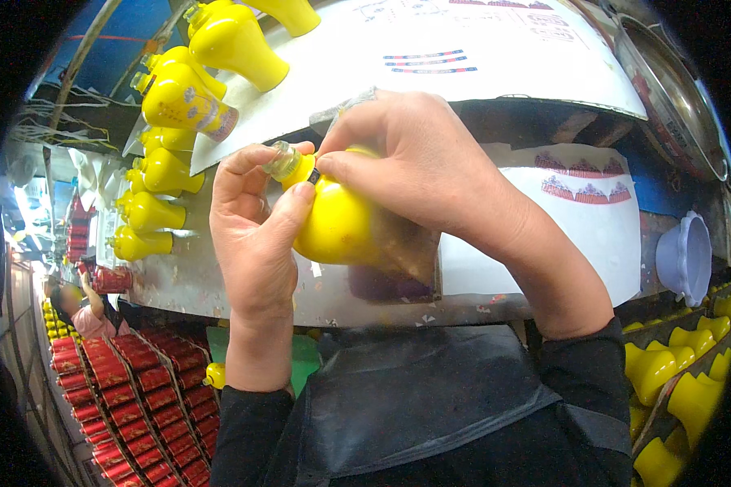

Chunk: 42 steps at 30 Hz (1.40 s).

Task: The person applies a printed label to a yellow plastic bottle, smoothing it around the curved surface. They then affix a small circular sticker to the bottle's neck and place the finished bottle on a green tray.

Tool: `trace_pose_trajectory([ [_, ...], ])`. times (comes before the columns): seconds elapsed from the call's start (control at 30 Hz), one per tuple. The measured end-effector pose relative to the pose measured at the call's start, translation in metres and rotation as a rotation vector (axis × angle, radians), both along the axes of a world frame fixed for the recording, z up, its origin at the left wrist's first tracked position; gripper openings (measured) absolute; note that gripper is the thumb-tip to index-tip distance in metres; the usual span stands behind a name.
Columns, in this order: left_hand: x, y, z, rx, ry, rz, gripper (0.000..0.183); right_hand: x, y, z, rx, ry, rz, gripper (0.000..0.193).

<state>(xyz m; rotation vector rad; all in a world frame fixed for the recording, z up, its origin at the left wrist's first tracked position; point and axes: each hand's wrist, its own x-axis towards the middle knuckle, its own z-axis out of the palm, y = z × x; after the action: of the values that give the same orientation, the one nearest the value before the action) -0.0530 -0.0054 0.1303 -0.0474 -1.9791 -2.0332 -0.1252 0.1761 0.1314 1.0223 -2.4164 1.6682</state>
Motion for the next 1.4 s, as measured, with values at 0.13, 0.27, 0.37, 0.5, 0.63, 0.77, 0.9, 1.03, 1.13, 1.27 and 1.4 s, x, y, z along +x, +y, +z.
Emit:
trace_pose_trajectory([
  [0.13,0.0,0.007,-0.001,-0.008,-0.024,0.07,0.033,0.001,-0.001,0.0,0.006,0.027,0.002,0.018],
  [0.27,0.001,0.008,-0.004,0.011,-0.019,0.088,0.034,0.0,-0.002,-0.003,0.027,0.0,-0.001,0.018],
  [0.37,0.002,0.002,-0.006,0.009,0.001,0.023,0.037,-0.002,-0.005,-0.004,0.002,0.008,0.004,0.019],
  [0.5,0.005,-0.012,-0.009,0.027,0.016,-0.142,0.045,-0.004,-0.006,-0.002,-0.036,-0.049,0.013,0.021],
  [0.63,0.002,-0.02,-0.015,0.031,0.026,-0.128,0.045,-0.004,-0.005,0.006,0.06,-0.08,0.022,0.025],
  [0.77,-0.001,-0.022,-0.018,0.008,0.044,-0.096,0.037,-0.005,-0.01,0.015,0.213,0.221,-0.024,0.031],
  [0.9,-0.004,-0.022,-0.019,0.014,0.036,-0.098,0.036,-0.018,-0.01,0.027,0.338,0.148,0.056,0.032],
  [1.03,-0.004,-0.02,-0.021,0.048,0.032,-0.124,0.037,-0.029,-0.007,0.031,0.29,-0.017,0.174,0.029],
  [1.13,-0.002,-0.019,-0.021,0.041,0.03,-0.136,0.035,-0.031,-0.004,0.026,0.271,-0.063,0.185,0.027],
  [1.27,-0.004,-0.023,-0.016,0.031,0.017,-0.122,0.029,-0.032,-0.003,0.019,0.228,-0.026,0.216,0.024],
  [1.4,-0.012,-0.028,-0.009,-0.18,0.117,-0.015,0.023,-0.021,0.003,0.021,0.194,-0.267,0.065,0.021],
])
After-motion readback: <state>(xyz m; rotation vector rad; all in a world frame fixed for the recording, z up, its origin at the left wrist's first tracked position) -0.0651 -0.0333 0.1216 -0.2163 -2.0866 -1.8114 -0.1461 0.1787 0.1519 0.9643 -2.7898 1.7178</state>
